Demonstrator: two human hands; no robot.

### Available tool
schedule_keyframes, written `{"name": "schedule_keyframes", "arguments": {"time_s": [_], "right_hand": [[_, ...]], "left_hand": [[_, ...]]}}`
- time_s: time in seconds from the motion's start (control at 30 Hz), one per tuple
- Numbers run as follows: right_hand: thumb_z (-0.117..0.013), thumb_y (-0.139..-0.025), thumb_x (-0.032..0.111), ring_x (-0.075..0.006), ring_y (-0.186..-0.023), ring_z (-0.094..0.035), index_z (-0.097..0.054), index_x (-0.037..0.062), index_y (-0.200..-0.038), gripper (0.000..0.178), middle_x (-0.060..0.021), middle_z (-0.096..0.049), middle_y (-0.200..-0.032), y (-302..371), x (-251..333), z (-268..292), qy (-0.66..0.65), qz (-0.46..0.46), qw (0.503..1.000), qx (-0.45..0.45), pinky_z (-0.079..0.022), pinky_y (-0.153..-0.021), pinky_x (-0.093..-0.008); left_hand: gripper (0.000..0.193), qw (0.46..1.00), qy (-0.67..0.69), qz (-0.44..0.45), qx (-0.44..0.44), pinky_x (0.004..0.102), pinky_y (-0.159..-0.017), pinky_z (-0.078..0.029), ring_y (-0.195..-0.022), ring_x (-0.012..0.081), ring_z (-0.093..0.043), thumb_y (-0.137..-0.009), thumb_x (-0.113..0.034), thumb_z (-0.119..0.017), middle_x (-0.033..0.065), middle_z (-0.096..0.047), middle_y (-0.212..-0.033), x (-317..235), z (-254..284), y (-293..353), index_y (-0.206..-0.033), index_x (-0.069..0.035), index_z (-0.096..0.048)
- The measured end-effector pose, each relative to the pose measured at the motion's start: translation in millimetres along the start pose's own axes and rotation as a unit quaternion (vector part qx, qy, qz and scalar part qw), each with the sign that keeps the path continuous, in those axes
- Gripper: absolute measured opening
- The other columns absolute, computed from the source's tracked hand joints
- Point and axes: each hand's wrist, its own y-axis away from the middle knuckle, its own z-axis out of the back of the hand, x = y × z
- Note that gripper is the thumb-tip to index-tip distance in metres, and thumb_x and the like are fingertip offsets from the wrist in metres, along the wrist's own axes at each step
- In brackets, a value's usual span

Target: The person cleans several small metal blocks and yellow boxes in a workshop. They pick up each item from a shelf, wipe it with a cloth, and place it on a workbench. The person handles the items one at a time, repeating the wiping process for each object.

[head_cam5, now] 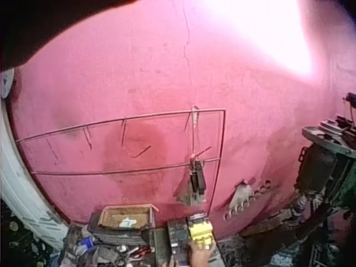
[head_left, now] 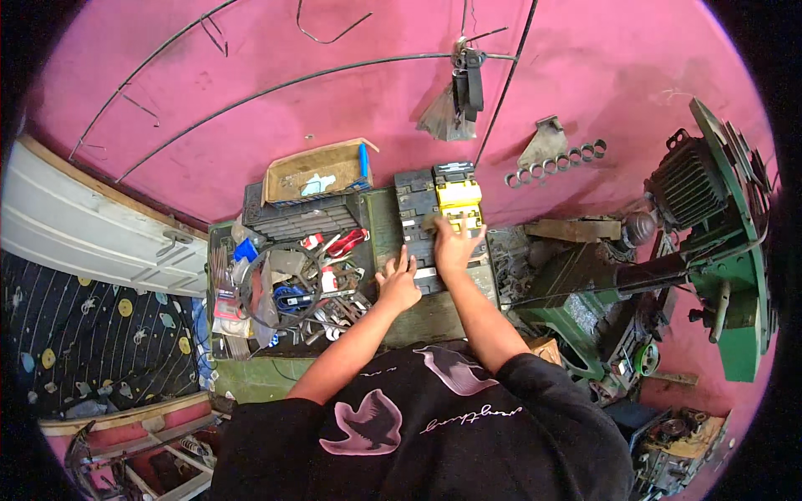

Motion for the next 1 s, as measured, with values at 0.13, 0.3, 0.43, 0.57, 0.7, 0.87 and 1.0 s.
{"name": "schedule_keyframes", "arguments": {"time_s": [0.13, 0.3, 0.43, 0.57, 0.7, 0.87, 1.0], "right_hand": [[-0.059, -0.093, 0.017, -0.0341, -0.142, -0.049, -0.075, 0.0221, -0.118, 0.031, -0.0026, -0.071, -0.129, 0.0, 2.4, -46.5, 0.007, -0.023, 0.999, 0.033, -0.017, -0.115, -0.0745], [-0.057, -0.092, 0.018, -0.0312, -0.147, -0.043, -0.076, 0.0187, -0.117, 0.031, -0.0021, -0.072, -0.128, 4.7, 35.3, -39.4, -0.016, 0.139, 0.984, 0.114, -0.014, -0.118, -0.0744], [-0.058, -0.093, 0.018, -0.0304, -0.144, -0.047, -0.075, 0.0233, -0.117, 0.030, 0.0016, -0.073, -0.126, -10.5, -6.3, -22.6, -0.002, 0.063, 0.995, 0.081, -0.018, -0.114, -0.0775], [-0.061, -0.091, 0.019, -0.0254, -0.145, -0.046, -0.077, 0.0253, -0.113, 0.027, 0.0037, -0.072, -0.127, 6.6, 1.2, -48.9, -0.003, 0.118, 0.991, 0.065, -0.021, -0.113, -0.0764], [-0.061, -0.090, 0.021, -0.0235, -0.146, -0.043, -0.079, 0.0256, -0.104, 0.023, 0.0030, -0.073, -0.122, -26.9, 31.5, -24.1, -0.084, 0.240, 0.965, 0.070, -0.020, -0.114, -0.0760], [-0.054, -0.097, 0.022, -0.0269, -0.147, -0.041, -0.076, 0.0226, -0.115, 0.028, 0.0018, -0.073, -0.122, -87.6, 12.3, -39.0, 0.055, 0.031, 0.987, 0.149, -0.016, -0.117, -0.0739], [-0.054, -0.098, 0.019, -0.0235, -0.147, -0.043, -0.075, 0.0213, -0.117, 0.028, 0.0008, -0.075, -0.117, -62.5, 24.6, -74.4, 0.027, 0.112, 0.990, 0.082, -0.017, -0.116, -0.0736]], "left_hand": [[0.085, 0.999, -0.009, -0.001, 0.031, 0.0674, -0.106, -0.031, -0.148, 0.0431, -0.029, -0.080, -0.028, -0.072, 0.0112, -0.007, -0.174, -6.6, 5.9, -3.3, -0.158, -0.012, -0.040], [0.086, 0.998, 0.012, 0.015, 0.053, 0.0696, -0.108, -0.029, -0.149, 0.0404, -0.027, -0.082, -0.031, -0.072, 0.0081, -0.006, -0.174, -3.1, 11.5, 0.1, -0.159, -0.015, -0.037], [0.085, 1.000, 0.007, 0.002, 0.013, 0.0666, -0.105, -0.032, -0.147, 0.0440, -0.030, -0.082, -0.031, -0.072, 0.0087, -0.008, -0.174, 1.3, 7.9, 3.7, -0.158, -0.015, -0.039], [0.084, 1.000, -0.004, -0.006, 0.002, 0.0647, -0.104, -0.032, -0.147, 0.0446, -0.031, -0.082, -0.032, -0.073, 0.0094, -0.008, -0.174, 0.4, 0.2, 0.4, -0.158, -0.014, -0.040], [0.086, 1.000, 0.008, 0.008, 0.029, 0.0691, -0.106, -0.031, -0.148, 0.0409, -0.029, -0.085, -0.031, -0.071, 0.0078, -0.008, -0.174, -2.9, 14.5, 6.1, -0.161, -0.015, -0.034], [0.085, 0.999, 0.007, 0.007, 0.038, 0.0670, -0.107, -0.030, -0.148, 0.0396, -0.030, -0.086, -0.030, -0.070, 0.0074, -0.006, -0.174, -2.6, 11.8, 6.3, -0.161, -0.014, -0.033], [0.085, 0.999, -0.005, 0.001, 0.048, 0.0664, -0.107, -0.030, -0.148, 0.0381, -0.031, -0.086, -0.030, -0.070, 0.0075, -0.006, -0.174, -3.6, 12.6, 4.0, -0.161, -0.014, -0.034]]}}
